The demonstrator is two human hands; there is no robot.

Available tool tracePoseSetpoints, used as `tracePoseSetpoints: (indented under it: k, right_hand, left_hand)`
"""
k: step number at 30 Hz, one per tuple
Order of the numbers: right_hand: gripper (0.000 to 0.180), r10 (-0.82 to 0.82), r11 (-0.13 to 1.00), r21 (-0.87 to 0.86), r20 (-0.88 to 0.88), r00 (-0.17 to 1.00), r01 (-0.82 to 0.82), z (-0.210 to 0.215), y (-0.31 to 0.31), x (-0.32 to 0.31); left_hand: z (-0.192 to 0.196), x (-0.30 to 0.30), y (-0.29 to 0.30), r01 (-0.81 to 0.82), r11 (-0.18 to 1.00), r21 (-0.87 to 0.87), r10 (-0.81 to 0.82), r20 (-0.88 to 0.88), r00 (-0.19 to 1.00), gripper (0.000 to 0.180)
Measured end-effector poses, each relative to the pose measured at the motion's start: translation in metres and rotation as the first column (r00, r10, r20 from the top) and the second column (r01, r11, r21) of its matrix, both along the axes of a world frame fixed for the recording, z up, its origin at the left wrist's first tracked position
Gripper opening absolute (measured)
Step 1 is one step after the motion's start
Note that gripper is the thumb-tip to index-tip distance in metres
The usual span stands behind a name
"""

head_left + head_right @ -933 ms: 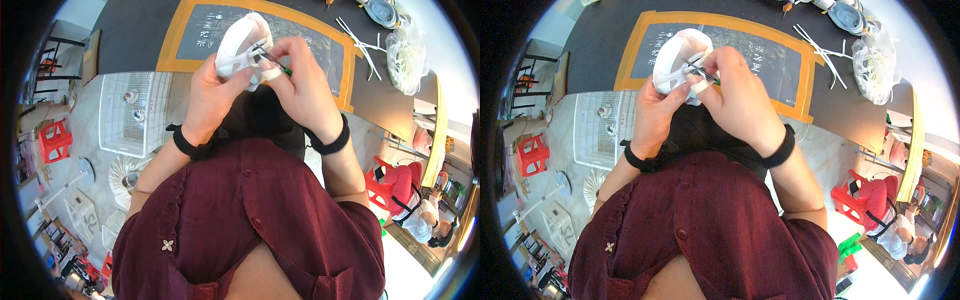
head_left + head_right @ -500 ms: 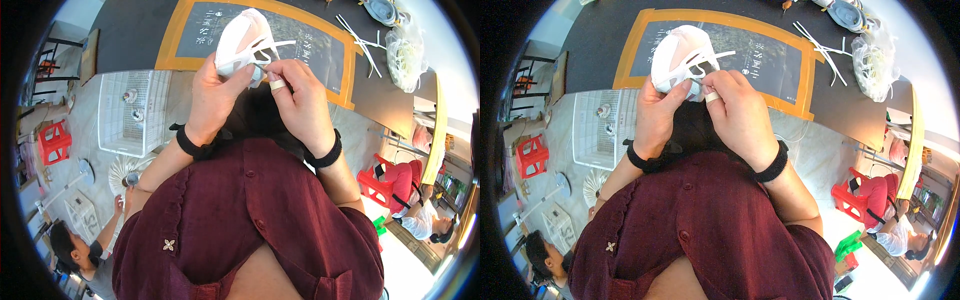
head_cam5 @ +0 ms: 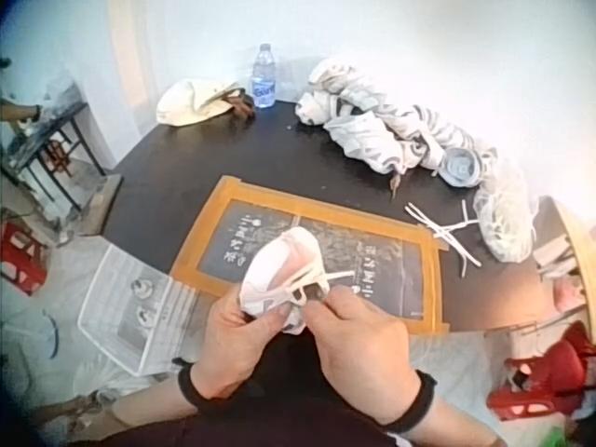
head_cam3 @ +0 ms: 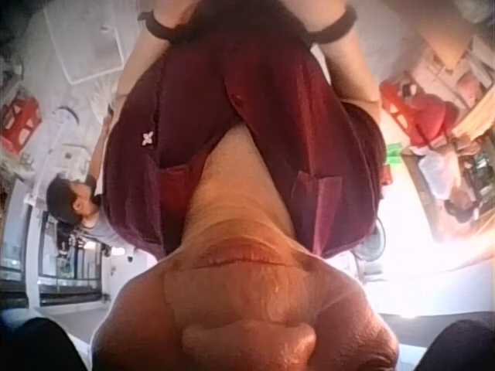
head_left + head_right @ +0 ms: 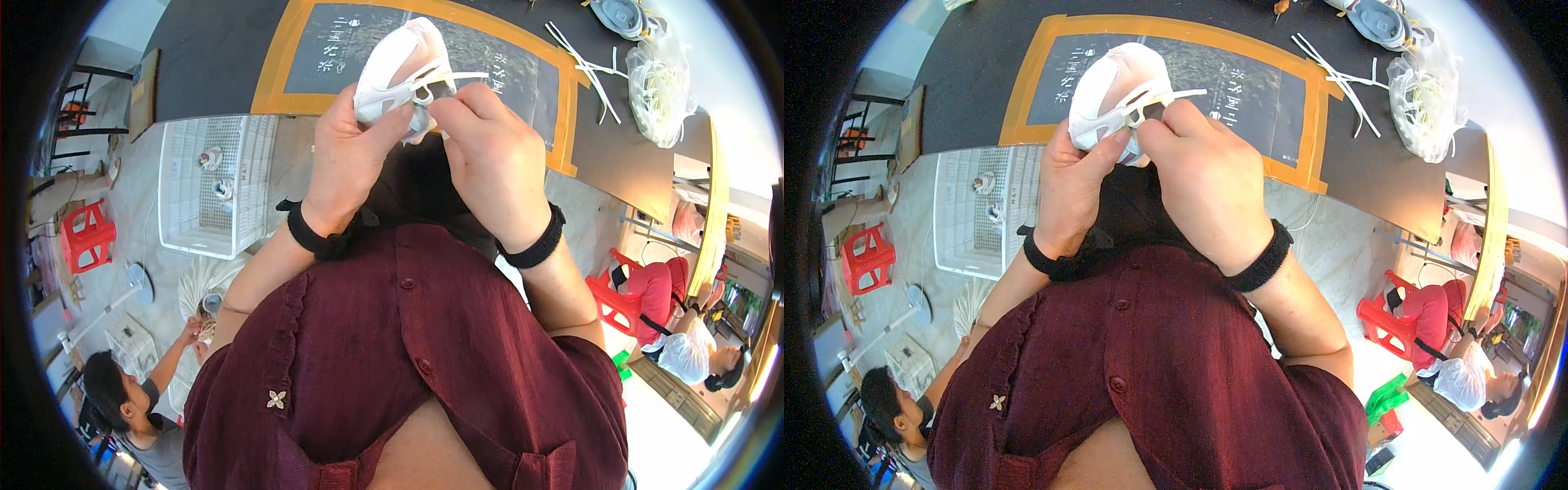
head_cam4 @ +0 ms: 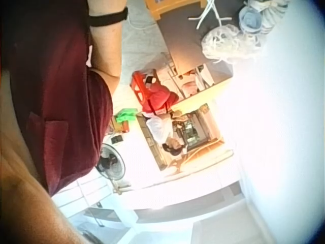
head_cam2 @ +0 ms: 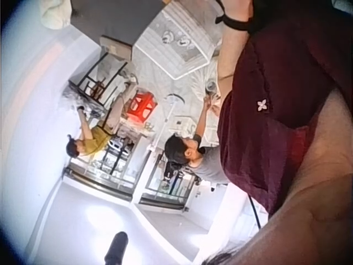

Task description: Lacing or attaching straps to a small shoe upper using a small hook tool.

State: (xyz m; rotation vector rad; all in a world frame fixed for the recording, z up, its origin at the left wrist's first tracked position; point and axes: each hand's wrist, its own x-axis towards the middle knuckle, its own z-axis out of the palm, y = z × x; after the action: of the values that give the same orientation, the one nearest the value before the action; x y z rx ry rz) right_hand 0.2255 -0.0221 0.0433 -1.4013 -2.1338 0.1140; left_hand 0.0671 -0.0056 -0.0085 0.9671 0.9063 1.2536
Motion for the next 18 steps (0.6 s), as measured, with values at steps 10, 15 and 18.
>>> tracePoseSetpoints:
  k: [10, 15, 18]
  right_hand:
    - [0.017, 0.136, 0.990, -0.080, 0.248, 0.959, -0.120, -0.006, 0.030, -0.011]
    - [0.015, 0.190, 0.981, -0.086, 0.296, 0.936, -0.172, -0.008, 0.041, -0.017]
    - [0.015, 0.174, 0.977, -0.161, 0.236, 0.956, -0.138, -0.006, 0.046, -0.016]
  left_hand:
    - [-0.013, -0.005, 0.010, -0.050, 0.999, -0.015, 0.045, -0.247, 0.968, 0.021]
    - [-0.015, -0.009, 0.014, -0.036, 0.998, -0.054, 0.022, -0.246, 0.969, 0.021]
    - [-0.009, -0.010, 0.016, -0.029, 0.998, -0.055, 0.016, -0.211, 0.977, 0.020]
